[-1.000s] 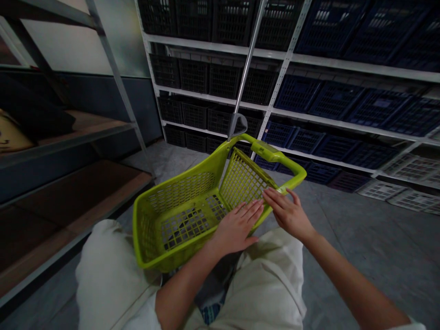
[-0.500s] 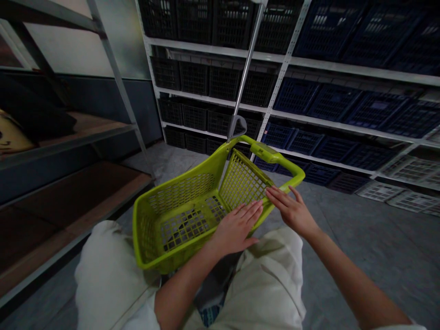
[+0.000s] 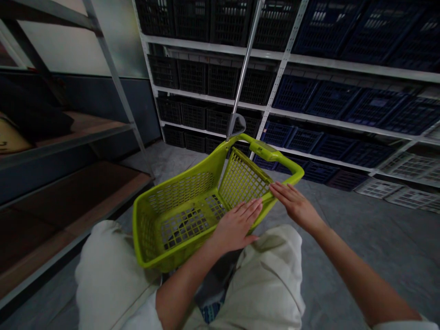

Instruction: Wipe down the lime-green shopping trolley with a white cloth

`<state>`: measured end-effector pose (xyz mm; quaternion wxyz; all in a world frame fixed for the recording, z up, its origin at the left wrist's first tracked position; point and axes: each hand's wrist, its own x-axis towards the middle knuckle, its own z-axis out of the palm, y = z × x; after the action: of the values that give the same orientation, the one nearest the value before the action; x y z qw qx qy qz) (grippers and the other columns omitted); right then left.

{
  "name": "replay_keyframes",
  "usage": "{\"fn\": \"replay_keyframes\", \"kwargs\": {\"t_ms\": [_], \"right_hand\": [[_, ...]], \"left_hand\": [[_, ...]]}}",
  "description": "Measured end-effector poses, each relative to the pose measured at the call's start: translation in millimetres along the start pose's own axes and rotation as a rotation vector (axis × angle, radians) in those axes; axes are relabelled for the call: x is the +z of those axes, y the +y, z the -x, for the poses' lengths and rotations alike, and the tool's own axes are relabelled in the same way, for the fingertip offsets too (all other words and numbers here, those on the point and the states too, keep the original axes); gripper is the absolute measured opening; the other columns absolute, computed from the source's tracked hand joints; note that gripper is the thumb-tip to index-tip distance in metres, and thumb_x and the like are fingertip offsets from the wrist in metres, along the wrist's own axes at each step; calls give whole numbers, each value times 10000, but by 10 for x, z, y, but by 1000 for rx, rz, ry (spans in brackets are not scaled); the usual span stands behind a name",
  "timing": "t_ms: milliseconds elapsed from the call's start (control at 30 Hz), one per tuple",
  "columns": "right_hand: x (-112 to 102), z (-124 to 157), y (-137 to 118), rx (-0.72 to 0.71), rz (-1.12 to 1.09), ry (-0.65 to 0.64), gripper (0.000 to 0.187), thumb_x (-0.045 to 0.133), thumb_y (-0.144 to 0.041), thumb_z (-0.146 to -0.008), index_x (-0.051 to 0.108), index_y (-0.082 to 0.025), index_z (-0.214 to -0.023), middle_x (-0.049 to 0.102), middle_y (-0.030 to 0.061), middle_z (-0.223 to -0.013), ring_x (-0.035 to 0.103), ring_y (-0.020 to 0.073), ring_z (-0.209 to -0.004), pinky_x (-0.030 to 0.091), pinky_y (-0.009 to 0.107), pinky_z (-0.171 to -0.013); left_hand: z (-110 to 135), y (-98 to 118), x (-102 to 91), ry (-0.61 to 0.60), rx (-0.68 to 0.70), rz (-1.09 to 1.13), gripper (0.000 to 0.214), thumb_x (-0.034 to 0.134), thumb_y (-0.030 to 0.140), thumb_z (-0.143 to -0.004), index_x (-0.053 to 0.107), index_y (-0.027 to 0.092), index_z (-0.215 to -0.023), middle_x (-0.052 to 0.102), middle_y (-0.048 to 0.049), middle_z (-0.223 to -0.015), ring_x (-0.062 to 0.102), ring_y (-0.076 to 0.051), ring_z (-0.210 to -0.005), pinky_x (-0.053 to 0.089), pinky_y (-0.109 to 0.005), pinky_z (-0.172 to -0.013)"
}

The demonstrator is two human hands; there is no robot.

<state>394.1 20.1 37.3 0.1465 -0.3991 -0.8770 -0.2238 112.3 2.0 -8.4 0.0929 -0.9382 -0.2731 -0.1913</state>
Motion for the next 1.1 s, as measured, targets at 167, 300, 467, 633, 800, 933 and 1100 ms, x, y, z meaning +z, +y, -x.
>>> {"fn": "replay_keyframes", "kwargs": {"t_ms": [167, 300, 467, 633, 800, 933, 1100], "right_hand": [[-13, 18, 430, 178, 110, 149, 656, 336, -3, -946, 318, -205, -1570, 555, 172, -1463, 478, 297, -1411, 461, 554, -1122], [65, -29, -62, 106, 25, 102, 692, 346, -6, -944, 233, -197, -1600, 501, 163, -1516, 396, 279, -1466, 451, 519, -1149], [14, -34, -132, -5, -41, 14, 696, 359, -17, -940, 255, -231, -1594, 495, 115, -1531, 416, 245, -1457, 440, 485, -1168], [9, -47, 233, 235, 85, 152, 654, 347, 4, -921, 373, -189, -1545, 527, 172, -1491, 458, 298, -1425, 446, 552, -1144], [70, -99, -314, 55, -29, 63, 682, 361, -4, -916, 331, -207, -1566, 504, 118, -1523, 425, 246, -1450, 446, 481, -1170], [-26, -72, -53, 46, -62, 43, 656, 383, -20, -915, 382, -209, -1544, 515, 104, -1515, 453, 234, -1432, 437, 474, -1176], [-47, -76, 213, 267, 67, 141, 589, 391, -19, -913, 489, -169, -1474, 559, 160, -1463, 526, 290, -1372, 464, 538, -1136]], "left_hand": [[-5, -6, 17, 12, 1, 15, 898, 430, 627, -953, 117, 76, -1589, 81, -108, -1696, 101, -222, -1566, 168, -366, -1245], [-7, -1, 19, 11, -5, 4, 888, 428, 621, -956, 120, 80, -1589, 100, -112, -1694, 104, -220, -1566, 176, -373, -1247], [-2, -3, 15, -1, 5, 6, 909, 449, 620, -949, 119, 63, -1587, 88, -124, -1694, 67, -226, -1570, 158, -374, -1254], [2, -3, 24, 8, -3, 20, 896, 424, 626, -959, 107, 74, -1590, 47, -102, -1696, 58, -217, -1570, 121, -343, -1257], [4, -2, 27, 5, -4, 33, 892, 427, 631, -957, 123, 77, -1587, 88, -110, -1691, 73, -217, -1568, 106, -346, -1263], [-1, -4, 11, 1, 3, 44, 891, 436, 617, -959, 111, 77, -1588, 82, -118, -1692, 75, -217, -1568, 133, -355, -1259], [-3, -3, 18, -4, 1, 38, 902, 426, 628, -959, 106, 68, -1589, 62, -115, -1696, 68, -223, -1569, 135, -352, -1258]]}}
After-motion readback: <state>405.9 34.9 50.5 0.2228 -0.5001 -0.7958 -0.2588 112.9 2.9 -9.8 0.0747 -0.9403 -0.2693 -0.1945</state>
